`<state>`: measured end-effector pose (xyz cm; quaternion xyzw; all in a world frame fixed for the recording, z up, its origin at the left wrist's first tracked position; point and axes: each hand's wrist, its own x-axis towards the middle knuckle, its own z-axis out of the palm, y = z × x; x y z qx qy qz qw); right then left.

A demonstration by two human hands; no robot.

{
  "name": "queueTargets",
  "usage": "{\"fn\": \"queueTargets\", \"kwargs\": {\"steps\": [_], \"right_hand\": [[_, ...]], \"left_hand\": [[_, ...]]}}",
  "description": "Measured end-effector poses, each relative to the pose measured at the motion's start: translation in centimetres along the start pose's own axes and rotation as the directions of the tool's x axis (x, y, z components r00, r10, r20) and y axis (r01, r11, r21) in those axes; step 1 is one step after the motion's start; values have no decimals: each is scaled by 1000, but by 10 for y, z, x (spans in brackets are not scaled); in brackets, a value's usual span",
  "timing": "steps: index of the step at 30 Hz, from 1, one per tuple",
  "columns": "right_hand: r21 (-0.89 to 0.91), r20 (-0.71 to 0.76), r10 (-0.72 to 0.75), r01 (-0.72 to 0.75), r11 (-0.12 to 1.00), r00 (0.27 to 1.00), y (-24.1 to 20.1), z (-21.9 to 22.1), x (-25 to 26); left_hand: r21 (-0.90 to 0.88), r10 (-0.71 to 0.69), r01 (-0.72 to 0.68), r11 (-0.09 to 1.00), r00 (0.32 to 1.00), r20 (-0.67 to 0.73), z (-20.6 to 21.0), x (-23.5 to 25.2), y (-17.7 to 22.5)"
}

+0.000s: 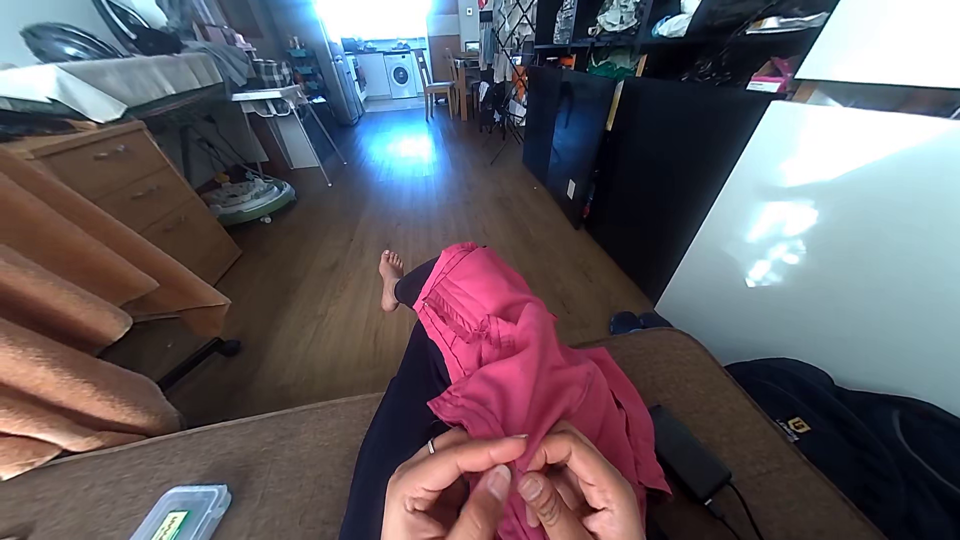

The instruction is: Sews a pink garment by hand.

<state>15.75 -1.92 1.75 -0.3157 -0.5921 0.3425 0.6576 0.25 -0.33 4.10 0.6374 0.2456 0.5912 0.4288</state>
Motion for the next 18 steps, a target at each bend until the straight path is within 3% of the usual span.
{"fn": "queueTargets", "kwargs": {"steps": [7, 18], "right_hand": [[9, 22, 11, -11, 1000, 1000, 2, 2, 0], [61, 41, 83, -86, 994, 996, -4, 4, -3]], "left_hand": [[-210, -85, 78, 975, 996, -24, 4, 2, 0], [-234, -110, 80, 969, 987, -118, 9, -1, -2]]}}
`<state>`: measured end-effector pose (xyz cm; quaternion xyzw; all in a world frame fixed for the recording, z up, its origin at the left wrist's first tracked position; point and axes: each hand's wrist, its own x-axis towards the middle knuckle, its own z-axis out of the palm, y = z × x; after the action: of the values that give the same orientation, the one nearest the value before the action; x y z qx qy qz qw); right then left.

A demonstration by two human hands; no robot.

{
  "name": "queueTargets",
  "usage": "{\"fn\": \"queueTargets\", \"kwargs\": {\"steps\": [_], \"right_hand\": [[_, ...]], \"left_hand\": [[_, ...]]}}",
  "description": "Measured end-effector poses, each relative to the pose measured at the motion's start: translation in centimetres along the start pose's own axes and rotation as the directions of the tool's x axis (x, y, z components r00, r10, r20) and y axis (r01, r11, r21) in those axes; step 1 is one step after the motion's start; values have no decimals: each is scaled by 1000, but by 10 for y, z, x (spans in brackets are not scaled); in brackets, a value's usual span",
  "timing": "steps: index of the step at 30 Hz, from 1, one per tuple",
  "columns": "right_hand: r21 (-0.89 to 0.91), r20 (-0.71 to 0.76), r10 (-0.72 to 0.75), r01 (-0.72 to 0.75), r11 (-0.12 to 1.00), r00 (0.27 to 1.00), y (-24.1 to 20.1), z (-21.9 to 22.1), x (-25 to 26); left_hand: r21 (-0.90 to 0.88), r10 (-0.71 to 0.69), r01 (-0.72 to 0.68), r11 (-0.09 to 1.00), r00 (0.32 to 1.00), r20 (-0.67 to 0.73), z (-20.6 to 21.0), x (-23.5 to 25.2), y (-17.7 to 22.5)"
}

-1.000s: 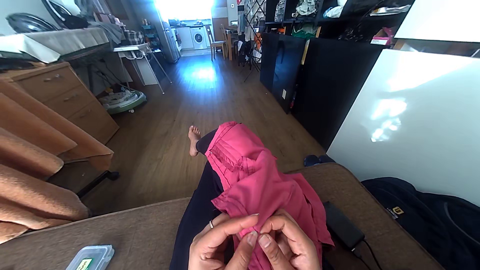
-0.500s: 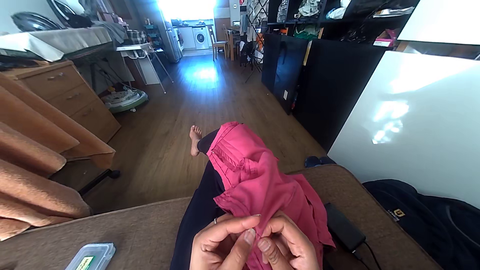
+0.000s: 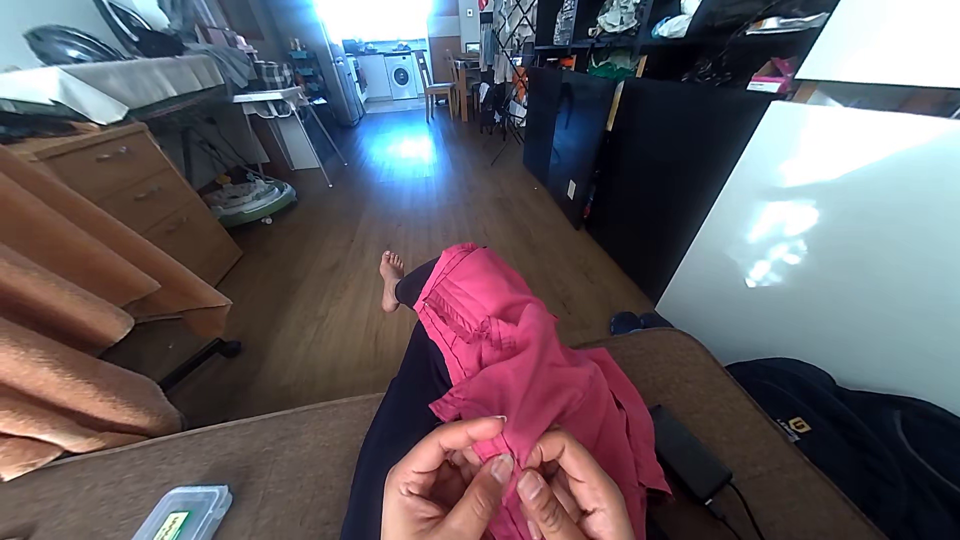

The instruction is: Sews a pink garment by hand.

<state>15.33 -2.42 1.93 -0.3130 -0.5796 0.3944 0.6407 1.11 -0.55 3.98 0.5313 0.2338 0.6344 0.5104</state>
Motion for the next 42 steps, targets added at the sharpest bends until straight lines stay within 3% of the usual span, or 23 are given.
{"fn": "queueTargets", "kwargs": {"steps": [6, 13, 19, 29, 38, 42], "right_hand": [[10, 10, 1, -1, 1000, 1000, -2, 0, 0], [11, -1, -11, 11, 1000, 1000, -3, -1, 0], [89, -63, -14, 20, 996, 998, 6, 1, 1], [117, -38, 10, -6, 993, 999, 5, -3, 1], [313, 51, 151, -160, 936, 987, 4, -8, 0], [430, 25, 268, -253, 867, 963, -4, -6, 1]], "left_hand": [[3, 7, -7, 1000, 1000, 5, 0, -1, 1], [138, 104, -111, 984, 993, 57, -6, 0, 0], [22, 37, -39, 999, 994, 106, -4, 1, 2], [107, 6, -23, 994, 989, 151, -7, 3, 3], [92, -24, 5, 996, 979, 204, -12, 5, 5], [126, -41, 13, 992, 974, 225, -11, 5, 3]]}}
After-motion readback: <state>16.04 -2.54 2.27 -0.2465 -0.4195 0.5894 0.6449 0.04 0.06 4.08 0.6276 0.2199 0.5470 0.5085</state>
